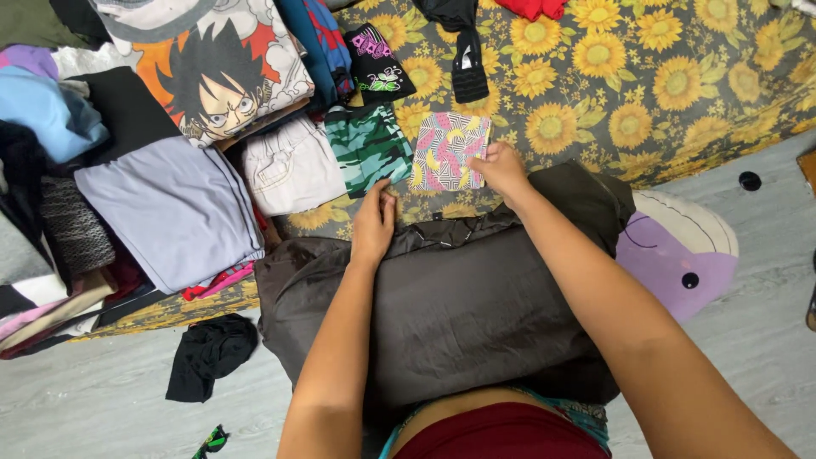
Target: The person folds various garments including a graphic t-shirt, patterned shorts, a gray tank top, a light blue long-sleeve shirt, and several pairs of underwear. Each item is folded by hand and placed into a neat stack on the bed.
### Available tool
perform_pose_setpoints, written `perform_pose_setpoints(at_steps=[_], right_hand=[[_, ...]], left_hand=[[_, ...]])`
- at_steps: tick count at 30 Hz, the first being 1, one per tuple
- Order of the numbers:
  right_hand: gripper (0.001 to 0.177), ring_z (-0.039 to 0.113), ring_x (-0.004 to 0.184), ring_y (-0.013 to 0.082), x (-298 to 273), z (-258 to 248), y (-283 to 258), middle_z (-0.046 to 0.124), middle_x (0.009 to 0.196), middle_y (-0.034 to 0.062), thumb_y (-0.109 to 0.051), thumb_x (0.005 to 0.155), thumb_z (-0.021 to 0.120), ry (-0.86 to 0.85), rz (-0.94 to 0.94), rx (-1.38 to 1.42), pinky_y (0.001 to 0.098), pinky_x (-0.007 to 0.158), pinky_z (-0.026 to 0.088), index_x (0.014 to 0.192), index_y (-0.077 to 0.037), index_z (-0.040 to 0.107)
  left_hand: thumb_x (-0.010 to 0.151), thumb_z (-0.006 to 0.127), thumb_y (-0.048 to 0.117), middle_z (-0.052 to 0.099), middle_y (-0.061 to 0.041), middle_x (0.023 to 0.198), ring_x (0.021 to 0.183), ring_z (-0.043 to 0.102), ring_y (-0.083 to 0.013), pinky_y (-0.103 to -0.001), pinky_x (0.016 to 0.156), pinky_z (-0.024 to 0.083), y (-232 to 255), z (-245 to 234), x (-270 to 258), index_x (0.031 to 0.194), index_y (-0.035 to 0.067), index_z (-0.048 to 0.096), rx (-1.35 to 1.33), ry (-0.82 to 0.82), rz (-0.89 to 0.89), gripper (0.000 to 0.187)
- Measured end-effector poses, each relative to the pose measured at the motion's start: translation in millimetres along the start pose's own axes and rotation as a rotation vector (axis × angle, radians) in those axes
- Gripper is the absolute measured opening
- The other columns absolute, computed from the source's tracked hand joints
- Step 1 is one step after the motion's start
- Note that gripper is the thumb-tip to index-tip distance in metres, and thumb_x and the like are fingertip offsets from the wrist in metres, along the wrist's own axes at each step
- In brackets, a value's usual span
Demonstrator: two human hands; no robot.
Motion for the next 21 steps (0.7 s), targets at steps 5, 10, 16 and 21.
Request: perform_pose_setpoints(at_steps=[5, 10, 16, 21], right_hand=[[0.022, 0.068, 0.085, 0.0127, -24.8, 12.4, -41.7, 0.074, 0.098, 0.0014, -0.018, 0.095, 0.071, -0.176, 0.255, 0.187, 0.0300, 0.070, 0.050, 0.112, -0.005, 0.069], [0.018, 0.069, 0.096, 0.0118, 6.5, 12.3, -73.0, 0.076, 0.106, 0.0026, -0.008, 0.093, 0.069, -0.315, -0.017, 0.323, 0.0278, 0.086, 0.055, 0.111, -0.007, 0.069], [0.034, 0.067, 0.091, 0.0117, 19.6, 5.8, -191.6, 0.073, 0.106, 0.0032, -0.006, 0.091, 0.069, -0.281, 0.018, -0.137, 0.0272, 0.081, 0.051, 0.124, -0.013, 0.068], [0.036, 0.066, 0.097, 0.0075, 86.8, 39.8, -232.7, 0.073, 0.108, -0.0006, -0.004, 0.087, 0.072, -0.553, -0.250, -0.151, 0.0249, 0.086, 0.053, 0.123, -0.008, 0.069]], left_hand=[[0.101, 0.061, 0.011, 0.065, -0.014, 0.097, 0.088, 0.066, -0.0336, -0.042, 0.079, 0.052, -7.4, -11.2, 4.4, 0.129, 0.006, 0.061, 0.133, 0.099, 0.129, 0.028], [0.098, 0.062, 0.012, 0.064, -0.015, 0.100, 0.090, 0.065, -0.0378, -0.047, 0.077, 0.052, -3.2, -9.6, 6.6, 0.119, 0.009, 0.063, 0.256, 0.176, 0.291, 0.022], [0.097, 0.060, 0.015, 0.063, -0.015, 0.099, 0.087, 0.065, -0.0380, -0.048, 0.074, 0.052, -7.5, -5.5, 8.3, 0.117, 0.010, 0.063, 0.316, 0.197, 0.273, 0.021], [0.097, 0.060, 0.014, 0.062, -0.015, 0.095, 0.084, 0.065, -0.0374, -0.048, 0.072, 0.052, -7.9, -6.4, 10.8, 0.115, 0.011, 0.063, 0.324, 0.195, 0.262, 0.019]])
Point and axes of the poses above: each hand's wrist, its own x-axis towards the middle knuckle, its own z-axis out of the palm, y = z × x, the point moved 8 cm from there along x, towards the middle knuckle
